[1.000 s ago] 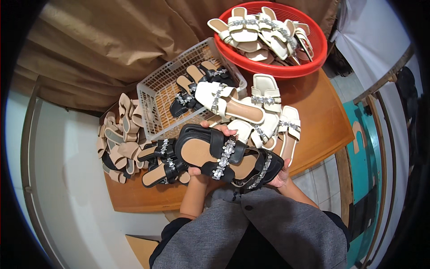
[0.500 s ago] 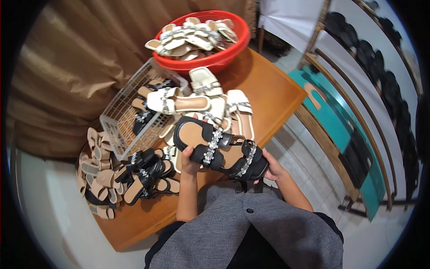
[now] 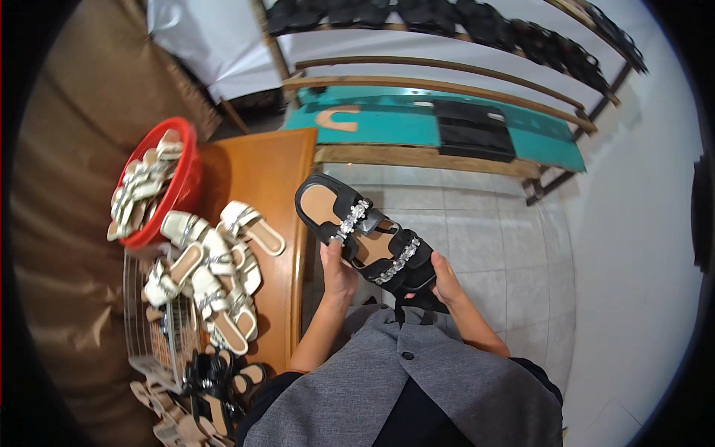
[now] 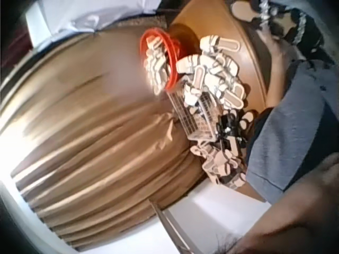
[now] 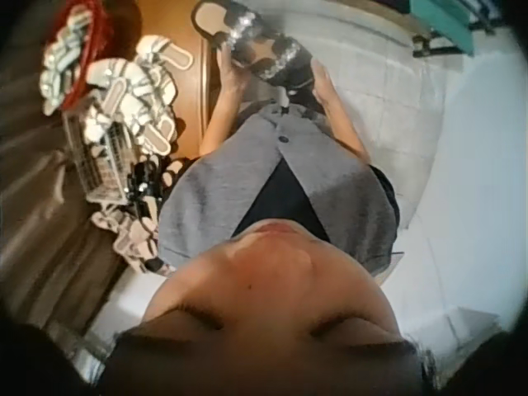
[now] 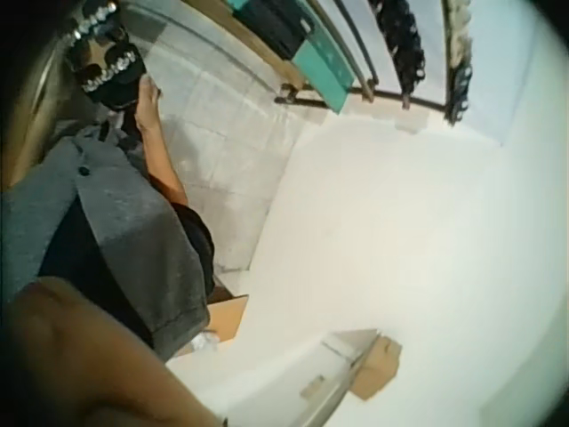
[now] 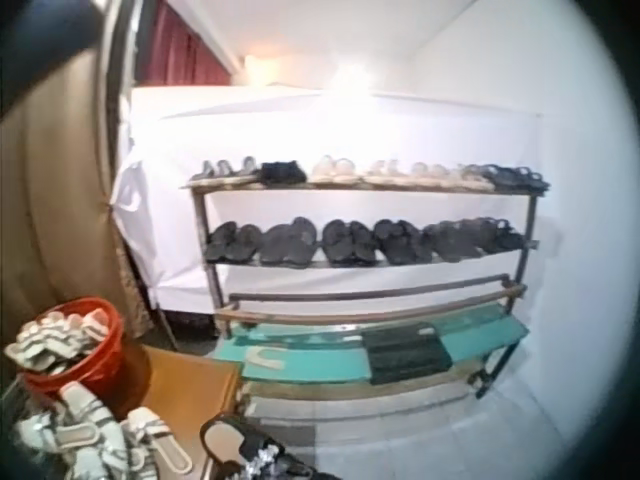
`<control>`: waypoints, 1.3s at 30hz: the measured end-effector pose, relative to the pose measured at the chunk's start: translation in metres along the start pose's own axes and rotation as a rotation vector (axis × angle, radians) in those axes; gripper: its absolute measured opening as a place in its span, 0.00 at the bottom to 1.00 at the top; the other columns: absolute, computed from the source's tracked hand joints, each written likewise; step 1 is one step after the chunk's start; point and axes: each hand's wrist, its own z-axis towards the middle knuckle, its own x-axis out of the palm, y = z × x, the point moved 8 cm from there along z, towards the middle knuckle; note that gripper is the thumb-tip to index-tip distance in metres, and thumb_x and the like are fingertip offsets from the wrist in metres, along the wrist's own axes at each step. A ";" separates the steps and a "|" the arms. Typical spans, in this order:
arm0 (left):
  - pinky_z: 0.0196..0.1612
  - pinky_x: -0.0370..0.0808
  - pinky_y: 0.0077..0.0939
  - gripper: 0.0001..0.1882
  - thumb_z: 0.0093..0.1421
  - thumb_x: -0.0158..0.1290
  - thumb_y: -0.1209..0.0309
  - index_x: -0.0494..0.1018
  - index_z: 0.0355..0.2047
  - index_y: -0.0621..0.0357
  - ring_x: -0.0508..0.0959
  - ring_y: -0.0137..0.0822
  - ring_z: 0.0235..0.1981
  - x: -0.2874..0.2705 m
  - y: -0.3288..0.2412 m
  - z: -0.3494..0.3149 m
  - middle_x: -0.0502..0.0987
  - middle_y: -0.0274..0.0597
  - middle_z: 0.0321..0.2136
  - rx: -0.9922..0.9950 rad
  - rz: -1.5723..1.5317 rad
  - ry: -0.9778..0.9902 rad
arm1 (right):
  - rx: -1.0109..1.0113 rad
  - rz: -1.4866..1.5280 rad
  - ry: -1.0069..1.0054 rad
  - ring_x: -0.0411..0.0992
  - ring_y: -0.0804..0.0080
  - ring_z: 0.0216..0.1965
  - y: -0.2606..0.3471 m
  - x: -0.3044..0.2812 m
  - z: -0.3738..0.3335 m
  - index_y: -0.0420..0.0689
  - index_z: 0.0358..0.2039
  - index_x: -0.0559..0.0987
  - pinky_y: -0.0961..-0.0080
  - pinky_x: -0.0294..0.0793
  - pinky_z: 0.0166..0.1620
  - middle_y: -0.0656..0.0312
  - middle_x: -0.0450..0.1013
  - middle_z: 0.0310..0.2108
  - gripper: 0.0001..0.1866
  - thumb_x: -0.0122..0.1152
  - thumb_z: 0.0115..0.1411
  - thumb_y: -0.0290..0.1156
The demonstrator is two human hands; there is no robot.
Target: Organizing and inspecting various types of sandals on a storage shelf and a table.
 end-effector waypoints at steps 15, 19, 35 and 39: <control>0.47 0.69 0.30 0.22 0.52 0.55 0.72 0.61 0.47 0.58 0.72 0.33 0.43 0.184 0.215 0.030 0.71 0.39 0.42 -0.231 0.255 0.264 | 0.038 -0.386 -0.088 0.63 0.82 0.22 0.143 -0.189 -0.097 0.41 0.47 0.68 0.86 0.65 0.25 0.69 0.68 0.29 0.22 0.48 0.61 0.45; 0.52 0.64 0.30 0.27 0.53 0.55 0.71 0.57 0.52 0.56 0.68 0.33 0.48 0.241 0.298 0.021 0.67 0.39 0.47 -0.372 0.226 0.397 | -0.001 -0.280 -0.224 0.60 0.86 0.18 0.186 -0.250 -0.135 0.43 0.37 0.70 0.89 0.56 0.19 0.71 0.63 0.19 0.15 0.50 0.61 0.42; 0.59 0.53 0.30 0.36 0.52 0.52 0.79 0.48 0.59 0.62 0.56 0.34 0.58 0.421 0.517 -0.035 0.55 0.41 0.57 -0.515 0.325 0.943 | -0.574 -0.201 -0.576 0.55 0.85 0.15 0.352 -0.423 -0.207 0.41 0.34 0.66 0.86 0.52 0.18 0.69 0.60 0.18 0.16 0.51 0.60 0.43; 0.60 0.51 0.31 0.38 0.52 0.51 0.78 0.45 0.61 0.62 0.55 0.36 0.59 0.455 0.551 -0.013 0.52 0.42 0.59 -0.485 0.359 0.991 | -0.627 -0.211 -0.572 0.56 0.84 0.15 0.381 -0.462 -0.198 0.41 0.35 0.66 0.85 0.53 0.19 0.68 0.61 0.18 0.16 0.49 0.61 0.42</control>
